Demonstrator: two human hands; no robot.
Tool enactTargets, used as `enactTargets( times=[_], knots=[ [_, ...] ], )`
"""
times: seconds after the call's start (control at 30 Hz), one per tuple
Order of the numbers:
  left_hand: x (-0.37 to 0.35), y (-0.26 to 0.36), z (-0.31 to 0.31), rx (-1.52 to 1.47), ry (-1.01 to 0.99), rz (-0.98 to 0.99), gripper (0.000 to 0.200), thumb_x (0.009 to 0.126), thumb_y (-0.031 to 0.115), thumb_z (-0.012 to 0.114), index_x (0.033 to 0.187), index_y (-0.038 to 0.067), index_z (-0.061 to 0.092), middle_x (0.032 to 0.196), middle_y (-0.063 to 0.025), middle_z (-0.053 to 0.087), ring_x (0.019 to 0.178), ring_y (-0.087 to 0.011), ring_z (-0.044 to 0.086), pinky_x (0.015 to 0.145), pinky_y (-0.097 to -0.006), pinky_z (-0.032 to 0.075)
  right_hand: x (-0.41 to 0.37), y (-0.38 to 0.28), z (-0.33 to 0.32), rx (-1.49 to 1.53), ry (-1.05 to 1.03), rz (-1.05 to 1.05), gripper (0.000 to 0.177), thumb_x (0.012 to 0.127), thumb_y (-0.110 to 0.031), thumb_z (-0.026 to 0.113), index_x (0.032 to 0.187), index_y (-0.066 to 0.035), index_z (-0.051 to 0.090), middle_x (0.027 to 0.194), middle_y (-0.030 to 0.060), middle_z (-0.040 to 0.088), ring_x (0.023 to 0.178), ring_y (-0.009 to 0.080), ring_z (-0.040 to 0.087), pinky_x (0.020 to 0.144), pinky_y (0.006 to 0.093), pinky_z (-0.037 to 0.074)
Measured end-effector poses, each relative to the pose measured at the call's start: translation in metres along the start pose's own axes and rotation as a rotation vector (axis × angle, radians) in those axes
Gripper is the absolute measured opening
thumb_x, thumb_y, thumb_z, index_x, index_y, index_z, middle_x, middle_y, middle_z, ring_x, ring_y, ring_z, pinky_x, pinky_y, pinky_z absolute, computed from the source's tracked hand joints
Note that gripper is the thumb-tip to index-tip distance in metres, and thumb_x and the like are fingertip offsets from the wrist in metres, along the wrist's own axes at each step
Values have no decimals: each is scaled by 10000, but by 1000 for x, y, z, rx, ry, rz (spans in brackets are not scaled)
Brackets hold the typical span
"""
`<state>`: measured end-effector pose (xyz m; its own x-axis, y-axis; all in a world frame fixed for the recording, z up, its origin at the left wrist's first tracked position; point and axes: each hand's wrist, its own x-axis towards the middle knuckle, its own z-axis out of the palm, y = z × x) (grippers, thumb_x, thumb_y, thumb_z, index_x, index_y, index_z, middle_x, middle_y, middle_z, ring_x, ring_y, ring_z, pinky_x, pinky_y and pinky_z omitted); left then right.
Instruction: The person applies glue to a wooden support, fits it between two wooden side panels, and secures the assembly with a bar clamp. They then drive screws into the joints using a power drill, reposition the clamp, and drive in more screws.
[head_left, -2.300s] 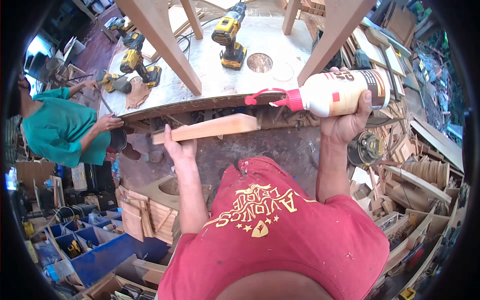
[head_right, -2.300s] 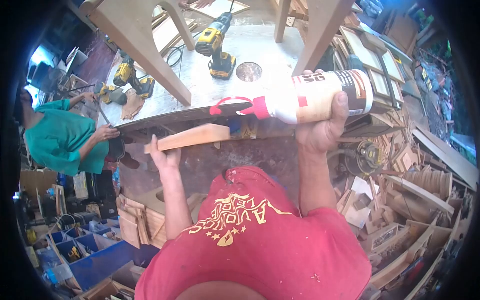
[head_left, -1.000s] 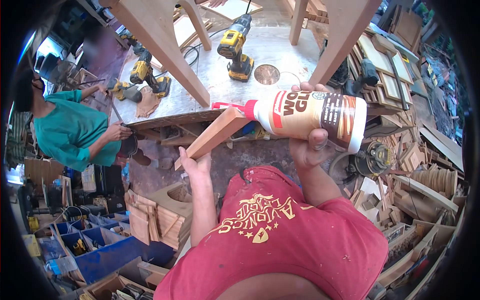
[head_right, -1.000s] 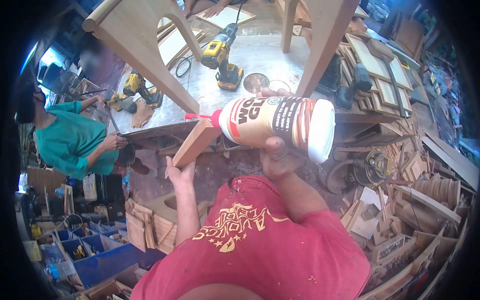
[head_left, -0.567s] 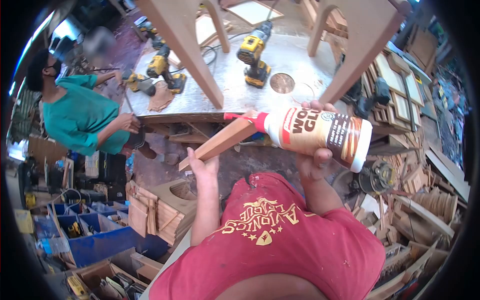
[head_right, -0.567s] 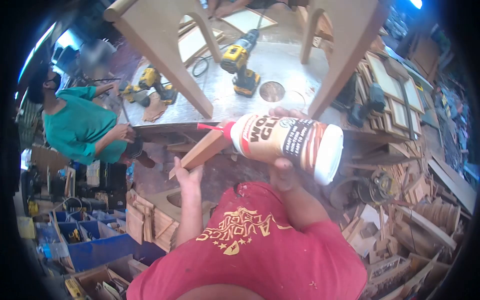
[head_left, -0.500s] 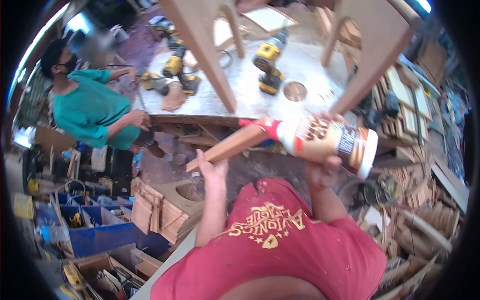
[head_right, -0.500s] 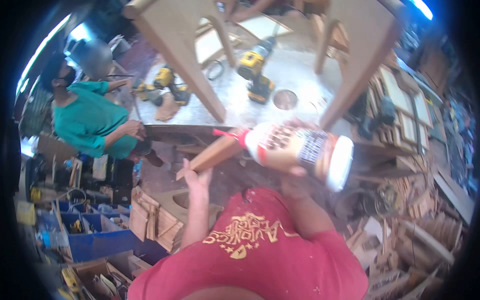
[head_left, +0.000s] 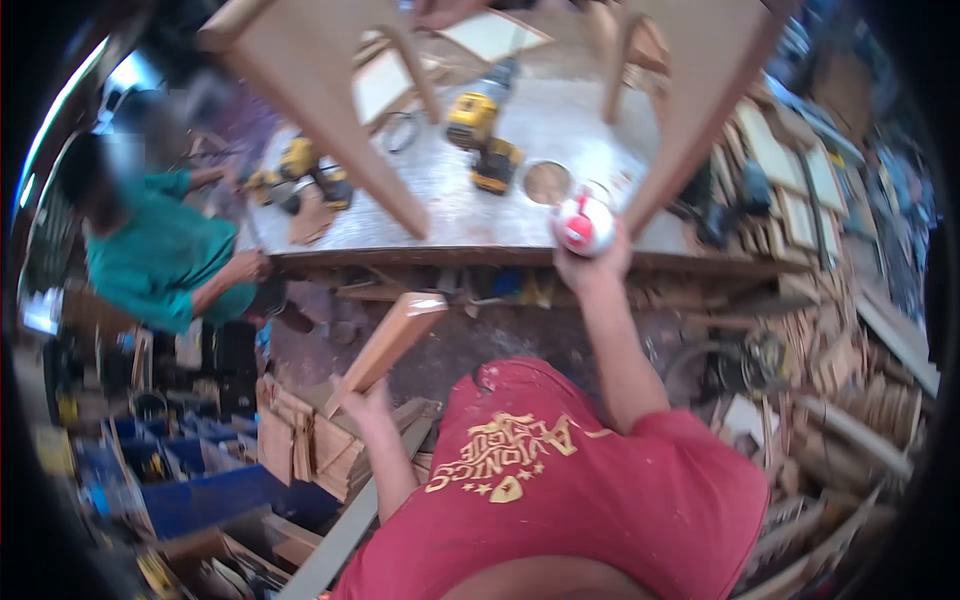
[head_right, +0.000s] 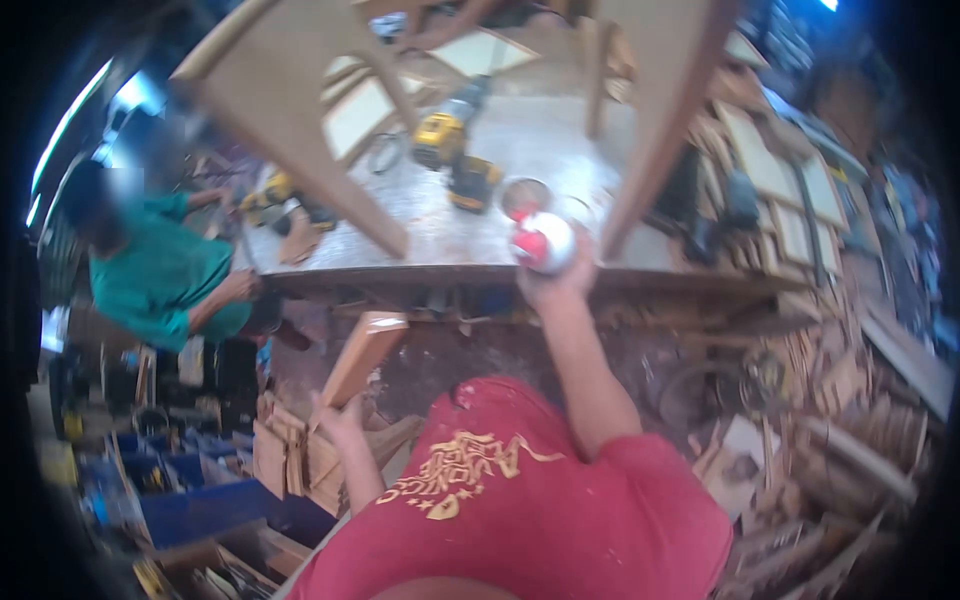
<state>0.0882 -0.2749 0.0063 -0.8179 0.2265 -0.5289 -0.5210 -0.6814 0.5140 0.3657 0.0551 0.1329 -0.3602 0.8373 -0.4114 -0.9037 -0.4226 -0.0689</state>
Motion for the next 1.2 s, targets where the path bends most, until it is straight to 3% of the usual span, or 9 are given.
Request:
enactTargets(
  times=[0.17,0.27,0.37,0.57,0.77,0.83,0.93,1.0,1.2],
  knots=[
    [-76,13,70,-108,178,158,525,998,320,454,1399,-15,411,1397,-229,474,1312,-387,435,1100,-571,328,84,-12,-3,106,114,24,521,931,-403,351,1283,-67,539,1223,176,584,1070,368,603,891,536,537],
    [-82,20,76,-162,1,136,493,997,314,478,1368,-9,442,1400,-217,461,1315,-382,427,1095,-576,330,176,-20,-23,179,34,57,549,917,-377,303,1250,-25,561,1189,215,598,1034,403,619,842,548,566],
    [-103,11,106,-114,9,223,481,990,318,515,1341,-4,446,1362,-216,468,1281,-381,448,1094,-578,329,233,-25,-13,249,173,-24,641,950,-505,245,1235,-45,586,1164,204,618,1032,412,627,860,543,564],
    [-118,-10,140,-68,-61,210,539,953,370,595,1321,20,416,1317,-194,477,1249,-355,461,1079,-588,335,305,-46,1,340,101,-85,736,916,-618,252,1225,-34,576,1128,228,618,1014,394,641,874,506,560],
    [-128,-29,162,-77,-97,188,562,945,393,606,1339,45,408,1348,-182,454,1256,-355,454,1057,-617,354,231,-44,-8,170,80,211,808,919,-620,339,1318,79,406,1242,245,553,1112,373,593,953,522,510],
    [-134,-35,178,-82,-95,151,576,938,405,614,1334,42,406,1347,-185,452,1255,-366,452,1050,-617,365,184,-23,-36,-145,11,163,746,967,-543,348,1335,107,350,1220,264,550,1103,366,587,949,529,505],
    [-138,-56,200,-67,-138,177,605,930,424,621,1337,33,403,1350,-184,451,1256,-373,447,1055,-622,356,71,3,-52,-844,-357,301,589,1002,-464,455,1373,-12,377,1228,221,565,1090,300,599,895,467,541],
    [-148,-77,219,-55,-185,111,629,924,435,626,1343,27,394,1327,-183,462,1244,-360,453,1075,-588,355,17,13,-37,-843,-884,299,605,964,-416,584,1382,-29,380,1215,197,579,1108,269,596,902,433,533],
    [-173,-110,262,-83,-394,46,532,962,423,579,1292,44,402,1265,-148,481,1219,-297,465,1090,-531,361,-15,34,51,-916,-897,-53,645,839,-205,788,1344,-16,433,1133,108,612,1119,225,583,944,372,490]
  ],
)
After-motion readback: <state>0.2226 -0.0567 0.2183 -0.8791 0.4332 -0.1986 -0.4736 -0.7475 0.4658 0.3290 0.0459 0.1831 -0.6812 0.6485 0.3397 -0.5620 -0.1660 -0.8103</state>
